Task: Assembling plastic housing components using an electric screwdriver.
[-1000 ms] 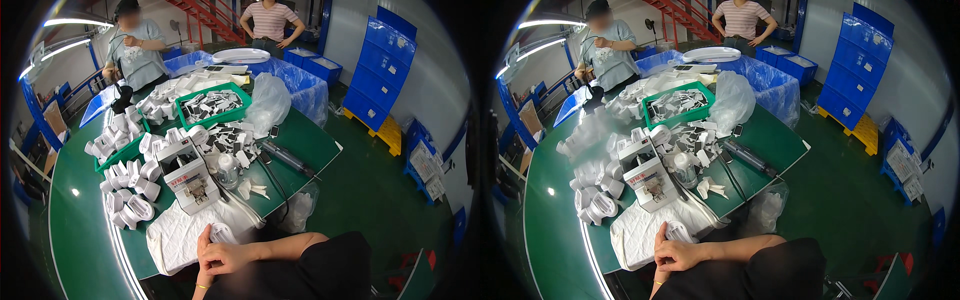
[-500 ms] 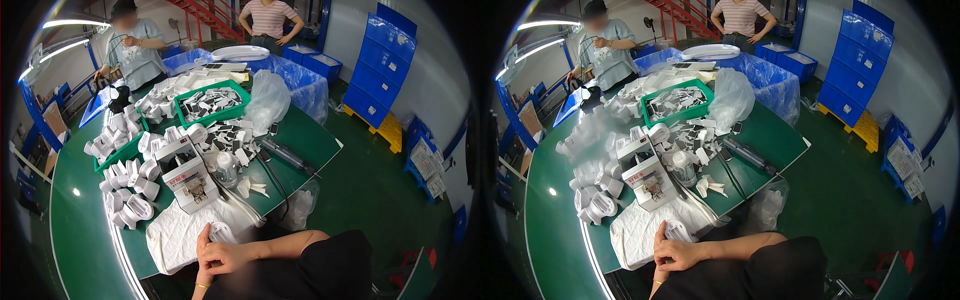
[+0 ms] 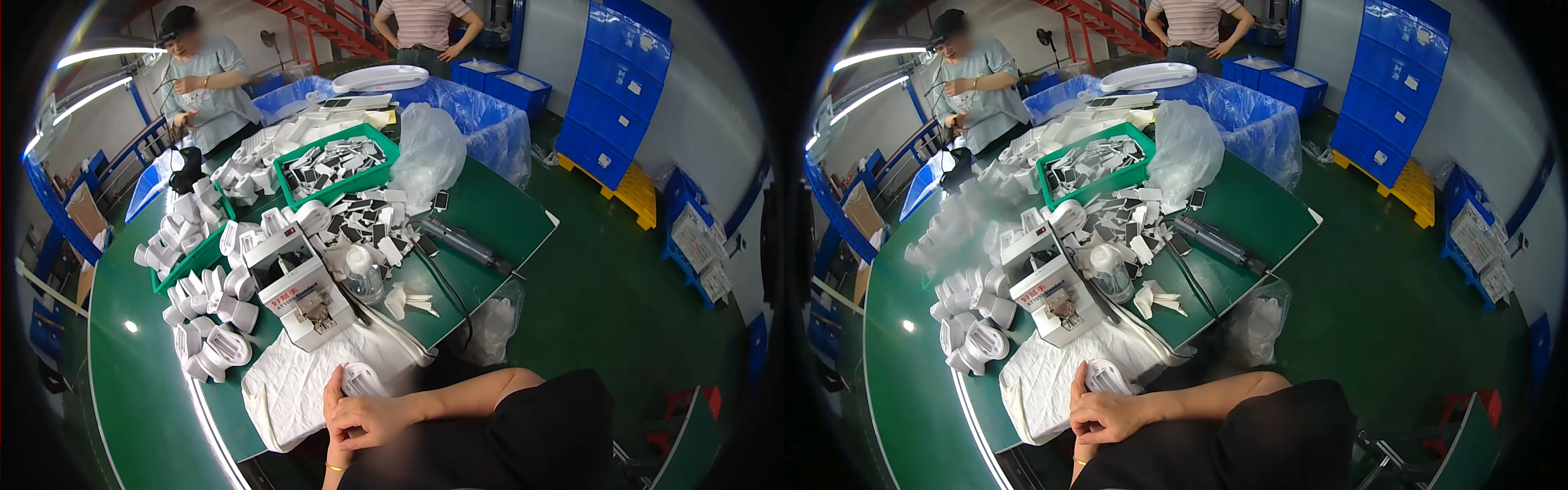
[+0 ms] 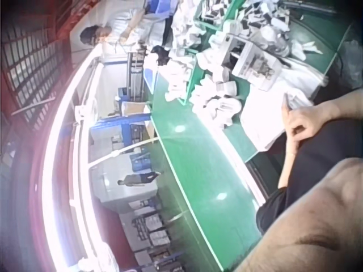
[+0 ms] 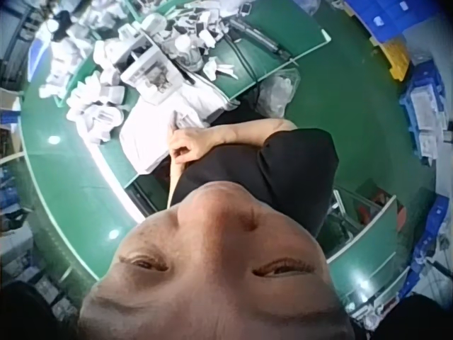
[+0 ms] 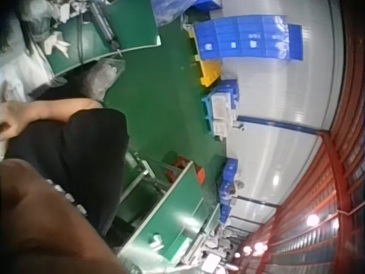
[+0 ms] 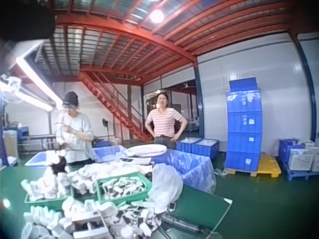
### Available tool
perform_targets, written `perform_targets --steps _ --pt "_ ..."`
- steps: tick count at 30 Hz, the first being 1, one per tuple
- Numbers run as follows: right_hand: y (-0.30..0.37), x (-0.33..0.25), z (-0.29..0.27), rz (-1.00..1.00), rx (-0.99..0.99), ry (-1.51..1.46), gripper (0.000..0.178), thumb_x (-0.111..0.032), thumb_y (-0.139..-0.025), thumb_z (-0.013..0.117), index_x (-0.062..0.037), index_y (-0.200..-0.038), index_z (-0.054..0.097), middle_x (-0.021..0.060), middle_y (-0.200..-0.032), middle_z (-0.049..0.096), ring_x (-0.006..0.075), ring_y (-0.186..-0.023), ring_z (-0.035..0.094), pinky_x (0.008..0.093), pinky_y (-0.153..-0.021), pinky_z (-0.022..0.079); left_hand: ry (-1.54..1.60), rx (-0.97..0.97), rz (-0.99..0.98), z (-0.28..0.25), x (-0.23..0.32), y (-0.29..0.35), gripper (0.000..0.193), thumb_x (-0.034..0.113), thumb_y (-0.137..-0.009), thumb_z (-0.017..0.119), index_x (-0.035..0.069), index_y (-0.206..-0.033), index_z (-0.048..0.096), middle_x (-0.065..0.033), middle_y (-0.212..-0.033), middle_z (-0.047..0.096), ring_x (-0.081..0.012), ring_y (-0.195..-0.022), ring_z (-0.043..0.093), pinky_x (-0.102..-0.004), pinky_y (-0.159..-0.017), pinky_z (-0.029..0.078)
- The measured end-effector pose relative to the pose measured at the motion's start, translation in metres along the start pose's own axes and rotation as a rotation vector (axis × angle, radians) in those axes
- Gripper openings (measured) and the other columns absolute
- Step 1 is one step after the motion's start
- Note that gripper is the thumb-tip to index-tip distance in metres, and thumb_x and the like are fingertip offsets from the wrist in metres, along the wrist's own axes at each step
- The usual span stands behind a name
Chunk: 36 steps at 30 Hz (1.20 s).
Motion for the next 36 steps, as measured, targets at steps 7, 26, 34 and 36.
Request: perform_targets --steps 7,26,34,36 --pt "0.0 -0.003 -0.001 -0.042 0.022 0.004 0.017 -0.016 -0.08 0.071 -0.0041 -0.079 0.059 0.0088 -0.078 0.062 0.0262 -0.076 0.057 0.0366 -0.073 0.044 0.0 -0.007 -0.006 0.002 -0.01 0.004 0.059 0.018 -0.088 0.059 0.003 -0.142 0.044 -0.0168 -0.129 0.056 -0.0324 -0.118 0.054 -0.0393 -0.102 0.042" --pt "0.0 -0.008 -0.006 -0.082 0.009 0.027 0.012 -0.013 -0.081 0.07 -0.0047 -0.084 0.061 0.0081 -0.082 0.062 0.0249 -0.078 0.057 0.0349 -0.072 0.045 -0.007 0.011 0.007 0.001 -0.002 0.004 0.061 0.02 -0.085 0.063 -0.001 -0.14 0.045 -0.0191 -0.128 0.056 -0.0353 -0.118 0.054 -0.041 -0.099 0.043" --pt "0.004 -0.047 -0.194 0.144 0.709 0.7 0.009 -0.009 -0.079 0.073 -0.0053 -0.082 0.065 0.0072 -0.079 0.066 0.0225 -0.072 0.064 0.032 -0.067 0.05 -0.157 0.02 0.097 0.004 0.004 0.002 0.108 0.033 -0.053 0.094 -0.003 -0.14 0.041 -0.0194 -0.128 0.055 -0.0316 -0.117 0.056 -0.038 -0.099 0.045" --pt "0.019 -0.009 -0.248 0.335 0.851 0.901 0.013 -0.016 -0.082 0.071 -0.0043 -0.084 0.066 0.0079 -0.078 0.066 0.0243 -0.07 0.064 0.034 -0.065 0.05 -0.144 0.022 0.092 0.004 0.002 0.003 0.108 0.033 -0.053 0.094 -0.004 -0.139 0.041 -0.0191 -0.128 0.055 -0.0315 -0.117 0.056 -0.038 -0.099 0.045"
Point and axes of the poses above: each hand's wrist, its own y-axis away from the middle knuckle, its own z-axis out of the palm, x = y × z, the point moved 7 cm from there along -y, towards the middle knuckle
